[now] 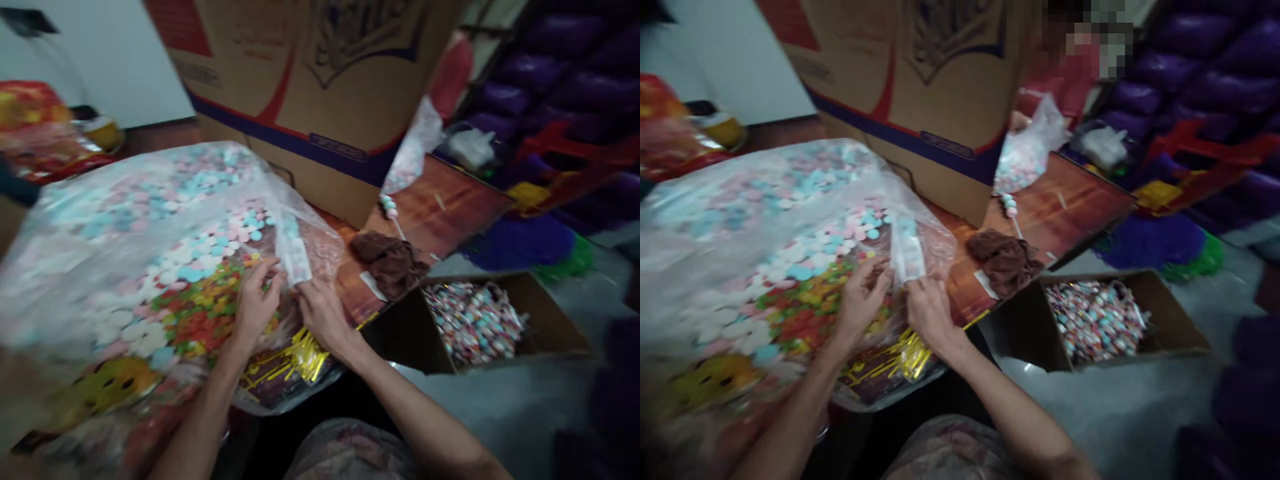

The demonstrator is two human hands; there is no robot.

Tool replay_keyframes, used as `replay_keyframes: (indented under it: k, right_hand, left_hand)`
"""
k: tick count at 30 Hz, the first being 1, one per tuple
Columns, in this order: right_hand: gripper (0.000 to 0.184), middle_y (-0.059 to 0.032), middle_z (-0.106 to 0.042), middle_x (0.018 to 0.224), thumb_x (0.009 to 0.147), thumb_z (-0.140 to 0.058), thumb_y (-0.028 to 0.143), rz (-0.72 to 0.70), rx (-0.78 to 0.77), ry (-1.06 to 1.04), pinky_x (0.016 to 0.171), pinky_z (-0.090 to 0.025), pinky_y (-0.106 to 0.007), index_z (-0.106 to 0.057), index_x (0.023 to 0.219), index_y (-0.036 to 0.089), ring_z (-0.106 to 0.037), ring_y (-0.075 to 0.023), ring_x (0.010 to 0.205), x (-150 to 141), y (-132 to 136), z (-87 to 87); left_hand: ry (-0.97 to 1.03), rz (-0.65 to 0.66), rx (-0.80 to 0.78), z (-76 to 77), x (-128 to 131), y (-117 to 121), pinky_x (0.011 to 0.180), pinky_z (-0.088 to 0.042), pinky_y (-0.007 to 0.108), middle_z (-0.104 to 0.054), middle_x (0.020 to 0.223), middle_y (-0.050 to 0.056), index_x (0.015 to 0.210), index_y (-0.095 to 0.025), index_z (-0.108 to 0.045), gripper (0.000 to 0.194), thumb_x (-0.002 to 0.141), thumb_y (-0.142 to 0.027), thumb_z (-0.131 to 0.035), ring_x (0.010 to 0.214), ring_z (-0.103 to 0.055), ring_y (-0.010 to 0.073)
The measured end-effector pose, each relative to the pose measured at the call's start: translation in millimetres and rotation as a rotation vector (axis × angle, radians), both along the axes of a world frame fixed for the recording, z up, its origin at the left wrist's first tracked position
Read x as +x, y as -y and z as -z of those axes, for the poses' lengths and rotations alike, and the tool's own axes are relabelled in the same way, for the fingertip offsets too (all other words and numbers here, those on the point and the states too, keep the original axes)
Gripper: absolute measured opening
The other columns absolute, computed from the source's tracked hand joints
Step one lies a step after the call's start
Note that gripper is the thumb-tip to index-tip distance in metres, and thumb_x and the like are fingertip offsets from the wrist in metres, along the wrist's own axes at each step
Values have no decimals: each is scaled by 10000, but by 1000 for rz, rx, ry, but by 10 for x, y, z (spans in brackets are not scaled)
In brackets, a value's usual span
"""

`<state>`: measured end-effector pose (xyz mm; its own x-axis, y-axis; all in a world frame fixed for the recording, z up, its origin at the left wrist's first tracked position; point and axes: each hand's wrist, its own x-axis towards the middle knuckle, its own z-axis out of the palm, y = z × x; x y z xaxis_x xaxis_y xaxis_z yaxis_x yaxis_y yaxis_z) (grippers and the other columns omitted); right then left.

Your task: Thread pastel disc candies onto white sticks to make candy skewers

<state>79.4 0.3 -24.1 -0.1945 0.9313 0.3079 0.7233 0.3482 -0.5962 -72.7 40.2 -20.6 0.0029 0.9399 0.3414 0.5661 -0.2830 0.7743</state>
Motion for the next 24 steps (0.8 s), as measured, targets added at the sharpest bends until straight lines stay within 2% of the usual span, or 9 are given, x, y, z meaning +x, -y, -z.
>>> replay_keyframes:
  k: [4,7,9,11,13,16,19,22,24]
  right_hand:
    - [194,-75,-683,1001,952,-487,139,-29,122,-100,830,-427,-314,-633,1072,181,-598,-181,937,228,258,-96]
    - [205,-66,-697,954,982,-459,195,99,207,-262,825,-431,-326,-637,1085,189,-612,-164,878,693,606,27]
    - [207,-58,-695,878,979,-452,206,318,125,-363,817,-435,-334,-653,1023,190,-611,-171,835,1066,820,267]
    - [233,-56,-687,876,979,-440,245,555,-137,-435,807,-434,-315,-663,940,192,-611,-176,848,1430,951,614]
    - [232,-47,-686,871,963,-447,246,691,-389,-478,758,-431,-290,-664,897,195,-617,-176,829,1733,973,1008]
    - [202,-62,-688,842,929,-462,186,785,-524,-506,719,-423,-292,-662,908,173,-628,-194,810,2008,819,1534]
    - [153,-60,-696,873,912,-512,152,767,-613,-528,745,-439,-281,-663,903,172,-640,-188,855,2079,504,1882]
    - [111,-49,-682,947,935,-568,223,719,-661,-549,792,-486,-307,-656,964,162,-640,-176,894,2064,114,2103]
    - [206,-53,-661,1037,944,-596,313,689,-682,-569,818,-525,-360,-637,1062,150,-642,-181,923,2059,-152,2230]
  left_hand:
    - [-321,121,91,89,37,-73,988,-442,424,-681,1082,100,1122,-196,-645,354,885,-429,-523,1094,-586,267]
    - [-445,125,157,24,99,-85,992,-445,468,-688,1071,106,1100,-201,-651,349,872,-438,-535,1077,-602,294]
    - [-502,81,209,-100,209,-66,977,-455,506,-687,1051,98,1085,-217,-657,330,852,-427,-555,1041,-616,313]
    - [-535,84,213,-256,412,-42,1006,-429,544,-678,1066,70,1080,-273,-657,297,836,-416,-568,1068,-603,330]
    - [-542,133,190,-388,711,-29,1035,-412,549,-668,1099,26,1083,-348,-646,280,824,-419,-569,1102,-585,329]
    - [-441,205,71,-450,1240,-53,995,-467,501,-670,1078,1,1089,-363,-644,281,855,-419,-499,1037,-614,285]
    - [-381,174,-43,-330,1636,-146,996,-480,503,-677,1095,10,1109,-328,-656,321,852,-431,-493,1043,-631,287]
    - [-429,146,-83,-95,1755,-310,1001,-466,547,-666,1150,-8,1165,-398,-628,340,850,-415,-502,1082,-614,321]
    - [-481,192,-9,67,1725,-435,1003,-438,591,-639,1208,37,1243,-376,-588,412,838,-380,-509,1140,-563,363]
